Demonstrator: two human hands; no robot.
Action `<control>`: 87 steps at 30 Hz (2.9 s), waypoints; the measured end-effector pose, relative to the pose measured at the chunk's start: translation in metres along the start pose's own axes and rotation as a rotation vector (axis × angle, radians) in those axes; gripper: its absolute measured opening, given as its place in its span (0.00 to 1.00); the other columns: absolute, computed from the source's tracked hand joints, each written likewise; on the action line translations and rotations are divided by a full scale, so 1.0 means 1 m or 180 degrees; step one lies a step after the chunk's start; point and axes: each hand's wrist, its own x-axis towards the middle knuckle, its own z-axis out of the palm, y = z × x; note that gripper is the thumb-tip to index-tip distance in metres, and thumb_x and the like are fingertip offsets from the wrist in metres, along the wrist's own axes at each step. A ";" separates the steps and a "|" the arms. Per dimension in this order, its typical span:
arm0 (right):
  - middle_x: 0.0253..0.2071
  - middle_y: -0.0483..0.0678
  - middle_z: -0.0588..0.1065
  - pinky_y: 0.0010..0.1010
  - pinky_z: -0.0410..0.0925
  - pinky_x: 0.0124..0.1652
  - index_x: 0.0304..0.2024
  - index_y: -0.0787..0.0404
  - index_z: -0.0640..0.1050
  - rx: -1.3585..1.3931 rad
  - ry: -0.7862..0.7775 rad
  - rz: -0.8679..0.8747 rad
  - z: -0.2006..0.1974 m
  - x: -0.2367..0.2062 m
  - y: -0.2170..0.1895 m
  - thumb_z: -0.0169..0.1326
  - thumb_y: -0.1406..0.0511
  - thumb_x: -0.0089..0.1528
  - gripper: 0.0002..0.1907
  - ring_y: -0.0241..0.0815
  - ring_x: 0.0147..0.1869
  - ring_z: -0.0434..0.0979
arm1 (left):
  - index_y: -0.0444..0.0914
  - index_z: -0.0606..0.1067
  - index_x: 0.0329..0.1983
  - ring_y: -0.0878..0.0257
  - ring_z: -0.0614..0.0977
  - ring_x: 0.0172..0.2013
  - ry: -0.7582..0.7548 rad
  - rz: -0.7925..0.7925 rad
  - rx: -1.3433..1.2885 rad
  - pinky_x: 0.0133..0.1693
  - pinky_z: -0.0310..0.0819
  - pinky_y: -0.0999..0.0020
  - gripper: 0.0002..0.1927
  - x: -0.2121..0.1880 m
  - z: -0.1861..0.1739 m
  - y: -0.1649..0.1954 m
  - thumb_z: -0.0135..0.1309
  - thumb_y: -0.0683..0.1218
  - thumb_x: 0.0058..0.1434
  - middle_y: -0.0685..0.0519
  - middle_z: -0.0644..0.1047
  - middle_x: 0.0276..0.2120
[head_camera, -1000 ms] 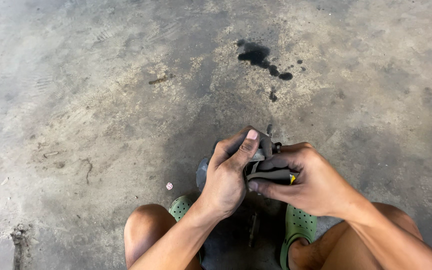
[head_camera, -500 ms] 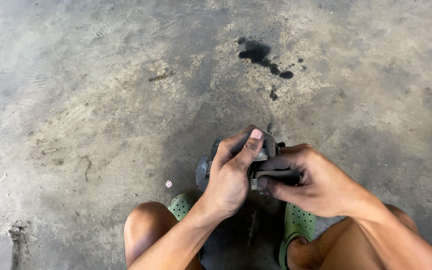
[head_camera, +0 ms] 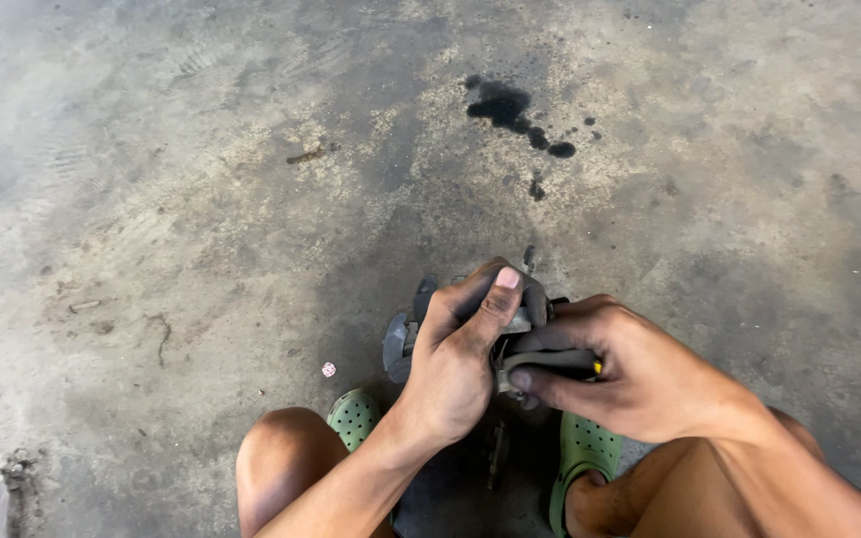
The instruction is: The person sits on the workshop floor and fits brake pads into a brake caliper bracket by hand, pressing and aligning each pad, turning the assembly over to seat the pads, and handling the caliper hardware on the ground.
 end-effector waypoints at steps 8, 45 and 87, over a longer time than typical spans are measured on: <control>0.51 0.54 0.82 0.36 0.75 0.49 0.51 0.67 0.82 0.0295 0.0479 -0.0336 -0.030 -0.015 0.010 0.53 0.74 0.63 0.14 0.44 0.53 0.83 | 0.33 0.73 0.36 0.70 0.65 0.33 -0.0050 -0.0186 -0.0566 0.38 0.61 0.71 0.18 -0.002 -0.005 0.016 0.43 0.50 0.77 0.59 0.67 0.29; 0.31 0.49 0.86 0.25 0.74 0.30 0.44 0.62 0.87 0.0329 0.1263 0.0517 0.007 0.002 -0.016 0.67 0.71 0.54 0.15 0.31 0.32 0.81 | 0.28 0.77 0.45 0.54 0.78 0.53 -0.0228 0.0136 -0.0289 0.59 0.74 0.58 0.47 -0.004 0.005 0.002 0.22 0.73 0.69 0.45 0.70 0.53; 0.36 0.51 0.82 0.32 0.75 0.35 0.42 0.66 0.83 -0.1032 0.1537 -0.0439 -0.007 -0.006 -0.007 0.64 0.69 0.56 0.11 0.43 0.36 0.84 | 0.30 0.70 0.28 0.67 0.69 0.24 0.0127 0.1006 0.1741 0.28 0.62 0.68 0.05 0.006 -0.008 0.019 0.49 0.39 0.56 0.52 0.69 0.22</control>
